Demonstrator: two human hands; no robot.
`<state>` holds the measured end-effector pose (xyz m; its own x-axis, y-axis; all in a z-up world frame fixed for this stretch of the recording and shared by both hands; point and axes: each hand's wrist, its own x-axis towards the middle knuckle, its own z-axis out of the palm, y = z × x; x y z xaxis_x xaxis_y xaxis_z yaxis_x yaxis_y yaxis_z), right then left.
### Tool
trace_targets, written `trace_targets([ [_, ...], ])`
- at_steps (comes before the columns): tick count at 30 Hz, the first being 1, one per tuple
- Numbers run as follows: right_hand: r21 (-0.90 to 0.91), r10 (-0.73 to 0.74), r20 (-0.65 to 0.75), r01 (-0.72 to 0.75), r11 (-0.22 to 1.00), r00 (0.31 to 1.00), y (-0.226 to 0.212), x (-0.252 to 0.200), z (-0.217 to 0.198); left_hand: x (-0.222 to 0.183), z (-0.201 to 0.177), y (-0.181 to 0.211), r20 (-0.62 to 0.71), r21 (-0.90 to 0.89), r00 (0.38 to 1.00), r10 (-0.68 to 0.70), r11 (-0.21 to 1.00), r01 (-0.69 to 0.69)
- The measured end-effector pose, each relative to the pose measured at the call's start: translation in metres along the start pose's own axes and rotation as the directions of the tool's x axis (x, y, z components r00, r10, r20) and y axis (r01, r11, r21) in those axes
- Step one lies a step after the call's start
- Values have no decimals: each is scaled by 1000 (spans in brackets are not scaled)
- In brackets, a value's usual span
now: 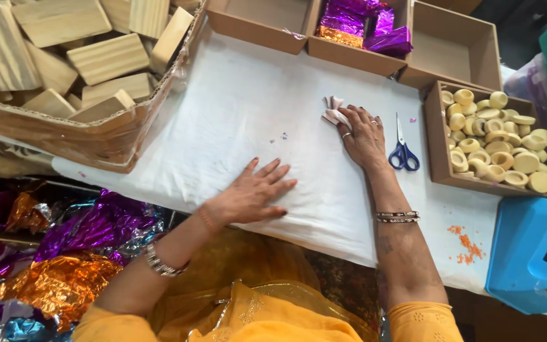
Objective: Wrapping rectangular wooden blocks or soap in foil and decorative paper and organizing them in boxes.
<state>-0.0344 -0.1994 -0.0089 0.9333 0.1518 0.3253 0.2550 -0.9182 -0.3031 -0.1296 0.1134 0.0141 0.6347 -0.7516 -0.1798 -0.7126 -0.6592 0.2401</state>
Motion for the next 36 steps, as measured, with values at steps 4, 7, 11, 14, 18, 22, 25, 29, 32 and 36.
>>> trace_targets([
  [4,2,19,-3,-19,1000,1000,2,-1,1,-61,-49,-30,-565,33,824,43,999,-29],
  [7,-14,38,18,-38,999,999,3,1,2,-100,-111,-64,-765,212,644,5,946,244],
  [11,-8,45,4,-45,999,999,1,1,1,-98,-137,-130,-771,269,637,-19,896,353],
  [14,-10,41,2,-41,999,999,3,-1,3,-76,-158,-155,-763,107,616,-195,902,418],
  [18,9,31,-15,-31,999,999,1,-2,1,-31,-173,-183,-603,-18,631,-489,798,602],
  [22,-6,17,-32,-17,1000,999,5,0,3,1,-172,-238,-638,-78,482,-601,673,736],
  [25,-18,7,-33,-8,1000,999,3,0,2,15,-177,-260,-804,-90,344,-484,672,735],
  [29,-26,17,-30,-18,999,999,2,1,-1,29,-177,-271,-716,-172,290,-635,564,808],
  [32,-10,44,-16,-45,999,999,-3,0,-4,25,-164,-287,-778,-262,207,-593,606,751],
  [36,4,74,20,-75,997,997,-5,0,-6,34,-142,-331,-811,-202,215,-545,604,771],
])
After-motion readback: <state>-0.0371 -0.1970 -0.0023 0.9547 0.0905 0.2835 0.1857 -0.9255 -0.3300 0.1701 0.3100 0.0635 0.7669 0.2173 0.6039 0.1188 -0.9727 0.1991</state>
